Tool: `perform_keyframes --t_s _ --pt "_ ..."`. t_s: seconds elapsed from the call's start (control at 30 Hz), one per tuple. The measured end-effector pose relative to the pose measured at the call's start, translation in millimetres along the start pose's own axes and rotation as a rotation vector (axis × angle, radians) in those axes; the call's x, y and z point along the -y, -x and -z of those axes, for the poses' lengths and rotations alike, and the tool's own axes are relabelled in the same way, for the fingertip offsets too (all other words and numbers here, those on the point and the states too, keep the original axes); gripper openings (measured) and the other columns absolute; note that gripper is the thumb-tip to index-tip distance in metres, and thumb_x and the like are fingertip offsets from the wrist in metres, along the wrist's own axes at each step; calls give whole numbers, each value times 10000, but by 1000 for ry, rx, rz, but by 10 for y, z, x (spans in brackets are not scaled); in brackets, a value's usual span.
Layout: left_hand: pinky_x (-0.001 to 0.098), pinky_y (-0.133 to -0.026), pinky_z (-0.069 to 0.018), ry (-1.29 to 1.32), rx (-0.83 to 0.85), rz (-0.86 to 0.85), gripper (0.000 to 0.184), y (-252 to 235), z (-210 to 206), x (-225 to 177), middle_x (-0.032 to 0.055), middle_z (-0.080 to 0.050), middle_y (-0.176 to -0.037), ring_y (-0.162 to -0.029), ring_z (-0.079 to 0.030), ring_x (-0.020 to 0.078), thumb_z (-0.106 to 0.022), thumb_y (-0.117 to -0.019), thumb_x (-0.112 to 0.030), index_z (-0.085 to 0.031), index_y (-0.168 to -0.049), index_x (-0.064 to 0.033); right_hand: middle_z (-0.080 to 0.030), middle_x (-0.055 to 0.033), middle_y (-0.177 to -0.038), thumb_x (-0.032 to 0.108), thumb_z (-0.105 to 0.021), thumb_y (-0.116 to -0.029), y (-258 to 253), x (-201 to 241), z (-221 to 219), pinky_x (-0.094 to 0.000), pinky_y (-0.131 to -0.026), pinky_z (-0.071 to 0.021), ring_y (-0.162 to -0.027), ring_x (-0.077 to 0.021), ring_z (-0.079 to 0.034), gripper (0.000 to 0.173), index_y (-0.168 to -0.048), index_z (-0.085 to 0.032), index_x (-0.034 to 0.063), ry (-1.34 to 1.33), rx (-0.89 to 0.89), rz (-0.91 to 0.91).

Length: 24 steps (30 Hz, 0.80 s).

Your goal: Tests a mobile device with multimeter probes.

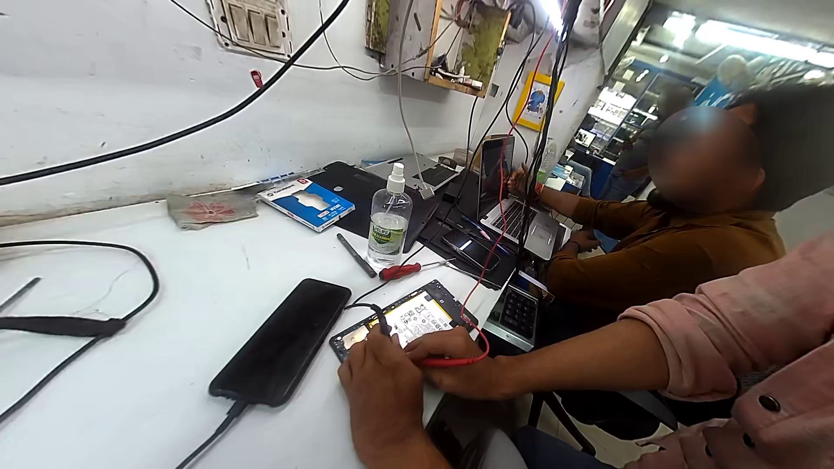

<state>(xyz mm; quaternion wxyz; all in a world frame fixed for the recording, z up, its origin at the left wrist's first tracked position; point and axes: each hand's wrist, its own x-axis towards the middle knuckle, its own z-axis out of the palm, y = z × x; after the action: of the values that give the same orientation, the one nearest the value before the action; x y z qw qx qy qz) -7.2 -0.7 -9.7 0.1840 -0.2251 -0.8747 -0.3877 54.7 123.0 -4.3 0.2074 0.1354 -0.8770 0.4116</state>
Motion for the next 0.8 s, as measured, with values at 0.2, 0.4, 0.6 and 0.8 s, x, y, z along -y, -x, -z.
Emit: perform_keyframes --t_s 0.2,0.4,0.6,0.8 --pt "585 -849 -497 -13 8 4 234 -1 3 -6 262 -695 -969 -958 -683 444 -519 -1025 -73 -661 -1119 86 -752 -175 -1033 -36 -661 -927 0 -1 3 -274 -871 -587 -952 -153 -729 113 -1004 -731 -80 3 -1 1" --pt "587 -843 -500 -12 6 1 231 0 -8 3 246 -697 -954 -947 -685 440 -525 -1018 -75 -657 -1123 83 -753 -177 -1044 -31 -653 -934 2 7 4 -276 -881 -586 -970 -158 -731 120 -1012 -732 -77 -4 6 -18" --pt "585 -841 -503 -2 5 -11 241 3 -4 11 253 -696 -967 -949 -685 432 -515 -1021 -72 -664 -1127 85 -750 -175 -1041 -26 -653 -943 2 -7 2 -281 -881 -587 -961 -158 -728 119 -1017 -730 -79 -15 9 -16" --pt "576 -826 -505 -10 -18 -6 247 1 -11 -1 247 -700 -953 -941 -689 430 -513 -1016 -78 -662 -1117 90 -752 -170 -1037 -28 -653 -939 3 -24 3 -278 -878 -587 -958 -154 -729 120 -1017 -734 -72 -8 6 3"
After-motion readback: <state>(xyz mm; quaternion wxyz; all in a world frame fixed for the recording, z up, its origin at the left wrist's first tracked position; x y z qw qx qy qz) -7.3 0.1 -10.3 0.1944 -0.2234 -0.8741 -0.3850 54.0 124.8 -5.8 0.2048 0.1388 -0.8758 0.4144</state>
